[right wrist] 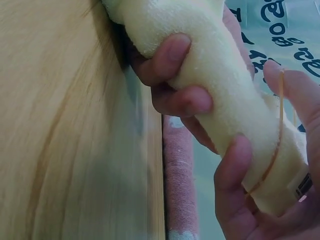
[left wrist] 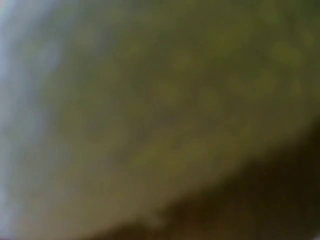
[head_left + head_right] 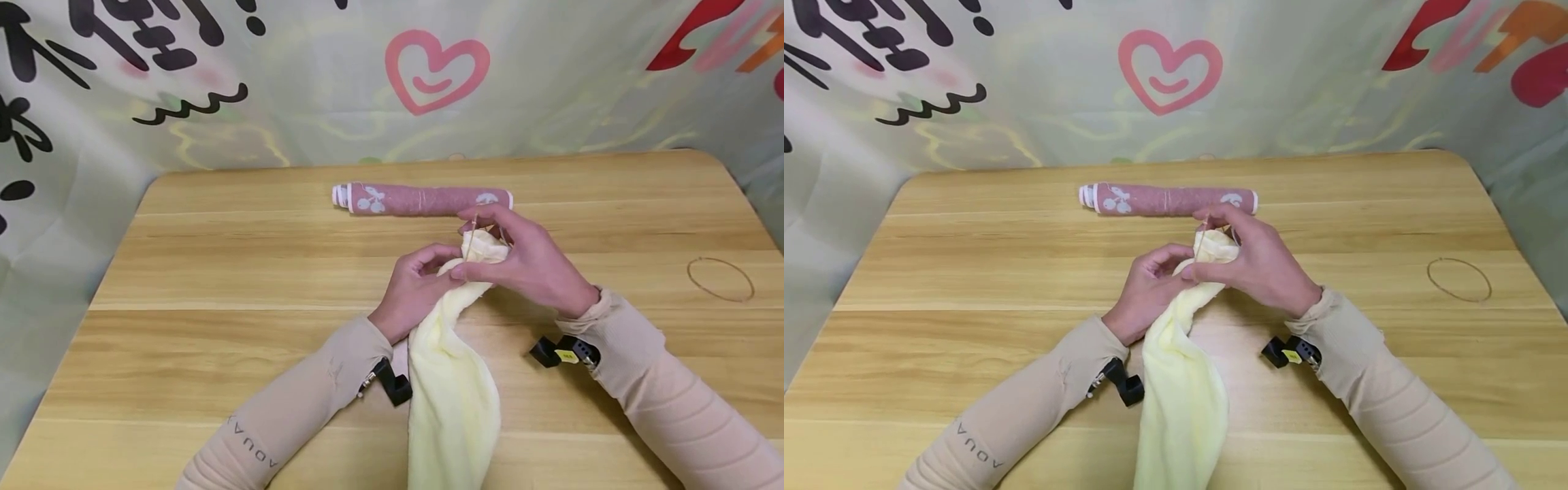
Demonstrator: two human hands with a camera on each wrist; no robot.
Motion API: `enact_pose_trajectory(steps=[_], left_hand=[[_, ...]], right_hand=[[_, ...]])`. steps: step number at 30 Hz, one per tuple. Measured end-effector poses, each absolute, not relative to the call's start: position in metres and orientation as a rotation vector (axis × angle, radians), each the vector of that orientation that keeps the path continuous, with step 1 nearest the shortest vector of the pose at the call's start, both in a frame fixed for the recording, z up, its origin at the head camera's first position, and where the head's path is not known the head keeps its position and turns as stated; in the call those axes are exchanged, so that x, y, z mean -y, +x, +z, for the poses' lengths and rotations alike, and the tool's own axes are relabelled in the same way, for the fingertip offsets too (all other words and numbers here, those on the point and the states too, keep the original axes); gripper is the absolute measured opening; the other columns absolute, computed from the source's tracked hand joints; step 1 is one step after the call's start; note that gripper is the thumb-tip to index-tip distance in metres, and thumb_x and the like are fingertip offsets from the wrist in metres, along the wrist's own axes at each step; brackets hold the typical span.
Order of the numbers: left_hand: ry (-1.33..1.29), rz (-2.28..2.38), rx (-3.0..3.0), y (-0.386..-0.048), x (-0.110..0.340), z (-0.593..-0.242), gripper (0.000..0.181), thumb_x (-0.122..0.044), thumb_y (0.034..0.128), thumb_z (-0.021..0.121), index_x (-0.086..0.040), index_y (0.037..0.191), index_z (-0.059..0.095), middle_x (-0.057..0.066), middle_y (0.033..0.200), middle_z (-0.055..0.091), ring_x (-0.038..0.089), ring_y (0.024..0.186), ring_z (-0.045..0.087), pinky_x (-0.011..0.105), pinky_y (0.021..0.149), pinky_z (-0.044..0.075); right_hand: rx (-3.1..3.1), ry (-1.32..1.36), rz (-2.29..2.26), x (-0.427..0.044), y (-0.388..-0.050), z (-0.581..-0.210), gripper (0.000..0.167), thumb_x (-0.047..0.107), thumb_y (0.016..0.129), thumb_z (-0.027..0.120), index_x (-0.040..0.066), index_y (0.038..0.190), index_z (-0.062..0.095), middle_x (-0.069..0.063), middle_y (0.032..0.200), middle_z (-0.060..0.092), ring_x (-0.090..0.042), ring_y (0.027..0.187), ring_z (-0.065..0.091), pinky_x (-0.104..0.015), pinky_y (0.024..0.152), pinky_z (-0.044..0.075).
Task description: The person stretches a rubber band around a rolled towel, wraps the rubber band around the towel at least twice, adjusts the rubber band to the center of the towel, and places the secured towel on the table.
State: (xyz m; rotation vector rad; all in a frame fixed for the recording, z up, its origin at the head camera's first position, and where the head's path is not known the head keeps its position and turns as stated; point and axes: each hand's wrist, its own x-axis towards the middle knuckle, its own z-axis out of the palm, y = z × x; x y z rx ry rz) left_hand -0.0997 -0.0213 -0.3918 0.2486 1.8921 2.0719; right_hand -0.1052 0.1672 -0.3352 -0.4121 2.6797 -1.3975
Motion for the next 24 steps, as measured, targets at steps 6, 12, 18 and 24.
enact_pose_trajectory(steps=[6, 12, 18, 24], left_hand=[[0.258, 2.052, -1.899, -0.0997, 0.0217, -0.3926, 0.033, -0.002, 0.0919, 0.074, -0.001, 0.125, 0.071, 0.019, 0.129, 0.070, 0.005, 0.098, 0.069, 0.022, 0.082, 0.062], [0.275, 2.035, -1.858, -0.0997, 0.0220, -0.3929, 0.035, -0.002, 0.0932, 0.072, -0.001, 0.128, 0.070, 0.019, 0.132, 0.069, 0.006, 0.097, 0.070, 0.024, 0.082, 0.063], [0.312, 1.993, -1.810, -0.0988, 0.0228, -0.3914, 0.036, -0.001, 0.0952, 0.069, -0.002, 0.131, 0.068, 0.015, 0.138, 0.067, 0.006, 0.096, 0.071, 0.025, 0.081, 0.063], [0.353, 1.947, -1.891, -0.0991, 0.0227, -0.3930, 0.036, -0.006, 0.0974, 0.070, -0.006, 0.133, 0.069, 0.008, 0.144, 0.066, 0.014, 0.121, 0.068, 0.023, 0.087, 0.062]], right_hand=[[-2.676, -0.457, -1.359, -0.1681, -0.1055, -0.3356, 0.063, 0.023, 0.080, 0.091, 0.018, 0.135, 0.061, -0.007, 0.123, 0.069, -0.017, 0.109, 0.061, -0.017, 0.094, 0.045], [-2.674, -0.506, -1.331, -0.1704, -0.1053, -0.3360, 0.057, 0.015, 0.081, 0.087, 0.016, 0.132, 0.063, -0.006, 0.130, 0.068, -0.016, 0.114, 0.059, -0.014, 0.092, 0.044], [-2.669, -0.600, -1.275, -0.1728, -0.1061, -0.3370, 0.054, 0.009, 0.079, 0.083, 0.016, 0.130, 0.065, -0.005, 0.130, 0.068, -0.016, 0.118, 0.059, -0.020, 0.098, 0.046], [-2.723, -0.762, -1.173, -0.1753, -0.1077, -0.3416, 0.051, 0.010, 0.081, 0.082, 0.014, 0.129, 0.065, -0.003, 0.130, 0.069, -0.017, 0.115, 0.062, -0.028, 0.098, 0.050]])
